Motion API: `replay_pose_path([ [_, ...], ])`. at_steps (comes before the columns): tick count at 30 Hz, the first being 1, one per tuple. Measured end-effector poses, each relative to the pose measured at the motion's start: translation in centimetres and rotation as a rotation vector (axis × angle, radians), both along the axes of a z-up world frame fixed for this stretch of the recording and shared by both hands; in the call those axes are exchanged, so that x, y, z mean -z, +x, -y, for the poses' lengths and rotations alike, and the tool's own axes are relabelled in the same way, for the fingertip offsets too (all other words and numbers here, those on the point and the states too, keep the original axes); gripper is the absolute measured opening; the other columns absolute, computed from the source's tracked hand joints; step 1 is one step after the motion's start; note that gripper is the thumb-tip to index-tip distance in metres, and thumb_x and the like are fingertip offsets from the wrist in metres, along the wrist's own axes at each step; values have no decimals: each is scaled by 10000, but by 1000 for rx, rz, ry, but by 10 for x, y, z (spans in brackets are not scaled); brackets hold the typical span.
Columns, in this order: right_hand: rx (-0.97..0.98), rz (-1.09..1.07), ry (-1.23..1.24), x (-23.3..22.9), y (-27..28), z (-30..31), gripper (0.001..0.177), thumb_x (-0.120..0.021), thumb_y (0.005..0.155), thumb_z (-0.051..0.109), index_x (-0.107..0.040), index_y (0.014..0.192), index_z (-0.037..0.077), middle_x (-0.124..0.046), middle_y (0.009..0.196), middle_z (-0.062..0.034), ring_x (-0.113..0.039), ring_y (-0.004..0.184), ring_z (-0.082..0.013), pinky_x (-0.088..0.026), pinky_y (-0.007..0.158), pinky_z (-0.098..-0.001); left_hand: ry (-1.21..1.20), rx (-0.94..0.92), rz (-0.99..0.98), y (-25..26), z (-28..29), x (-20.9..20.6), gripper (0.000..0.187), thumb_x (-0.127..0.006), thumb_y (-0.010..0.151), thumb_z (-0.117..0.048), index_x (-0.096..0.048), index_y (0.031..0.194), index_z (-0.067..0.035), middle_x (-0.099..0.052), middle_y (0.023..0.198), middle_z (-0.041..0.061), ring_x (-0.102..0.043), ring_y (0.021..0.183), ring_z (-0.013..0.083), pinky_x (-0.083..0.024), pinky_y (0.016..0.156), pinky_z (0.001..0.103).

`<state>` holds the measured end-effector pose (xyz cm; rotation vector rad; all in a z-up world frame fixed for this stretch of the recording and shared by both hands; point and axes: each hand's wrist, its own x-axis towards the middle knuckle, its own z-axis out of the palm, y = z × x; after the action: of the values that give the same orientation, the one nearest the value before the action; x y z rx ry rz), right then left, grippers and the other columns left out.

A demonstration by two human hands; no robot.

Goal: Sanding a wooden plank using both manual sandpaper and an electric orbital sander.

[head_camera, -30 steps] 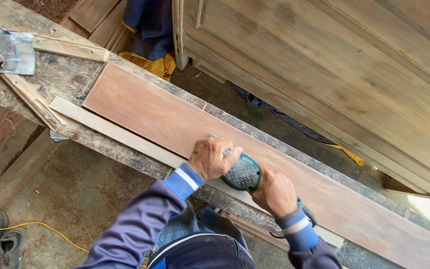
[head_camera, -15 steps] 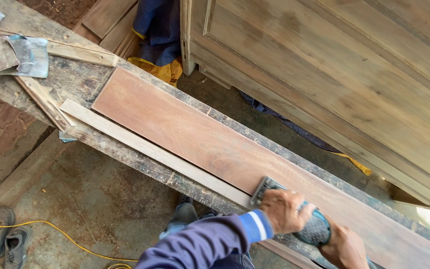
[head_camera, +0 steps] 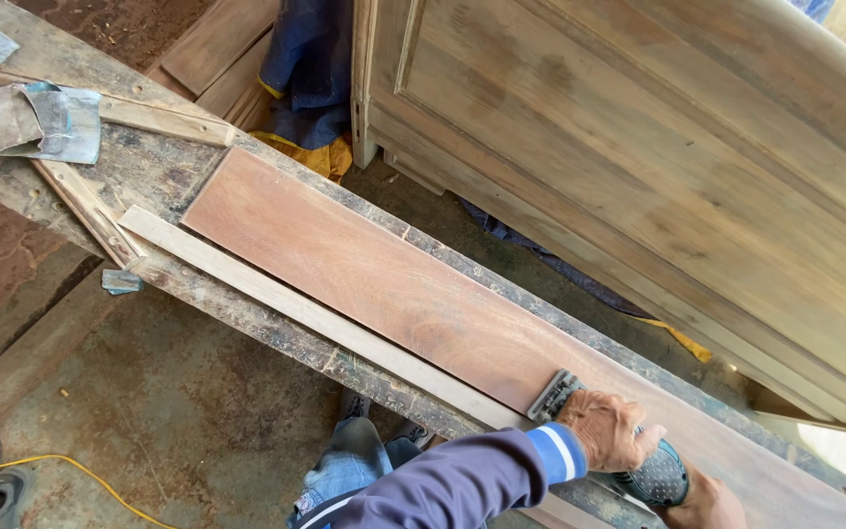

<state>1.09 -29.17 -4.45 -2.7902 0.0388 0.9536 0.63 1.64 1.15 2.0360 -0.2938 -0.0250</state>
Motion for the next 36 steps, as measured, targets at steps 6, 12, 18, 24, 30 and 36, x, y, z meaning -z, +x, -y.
replay_pose_path([
  [6, -48, 84, -75, -80, 6, -128, 597, -915, 650, 298, -736, 1217, 251, -824, 1019, -125, -790, 1025, -319, -609, 923, -427, 61, 42, 25, 11, -46, 7, 403, -447, 1031, -377, -641, 809, -102, -621, 647, 115, -593, 498, 218, -481, 400, 421],
  [12, -239, 144, -54, -66, 37, -188, 657, -882, 678, 446, -688, 1248, 182, -812, 930, -121, -810, 812, -277, -654, 804, -403, 101, -46, 177, 28, -113, 20, 451, -390, 1084, -329, -589, 747, -104, -570, 606, 73, -526, 469, 169, -433, 364, 371],
  [18, -361, 173, 51, -100, 52, -301, 708, -834, 692, 484, -656, 1292, 153, -793, 874, -108, -779, 698, -244, -659, 715, -398, 122, -139, 75, 41, -205, 8, 451, -412, 1039, -386, -642, 770, -107, -599, 599, 77, -549, 456, 174, -468, 370, 370],
  [24, -432, 173, 68, -110, 65, -376, 570, -825, 725, 464, -685, 1160, 124, -781, 872, -132, -763, 737, -279, -632, 729, -410, 279, -212, 198, 49, -277, 20, 390, -469, 1043, -364, -670, 829, -107, -666, 692, 103, -636, 538, 216, -510, 440, 376],
  [30, -458, 219, 145, -135, 73, -434, 573, -853, 677, 360, -692, 1188, 156, -774, 923, -167, -755, 827, -341, -608, 768, -445, 243, -378, 43, 51, -325, -14, 425, -564, 980, -449, -689, 762, -106, -708, 716, 168, -700, 665, 309, -572, 659, 449],
  [36, -413, 176, 117, -128, 83, -426, 591, -859, 678, 351, -687, 1216, 178, -785, 950, -148, -767, 836, -320, -612, 782, -431, 245, -357, 32, 64, -321, -11, 408, -556, 966, -421, -702, 773, -93, -717, 715, 158, -705, 658, 316, -570, 656, 455],
])
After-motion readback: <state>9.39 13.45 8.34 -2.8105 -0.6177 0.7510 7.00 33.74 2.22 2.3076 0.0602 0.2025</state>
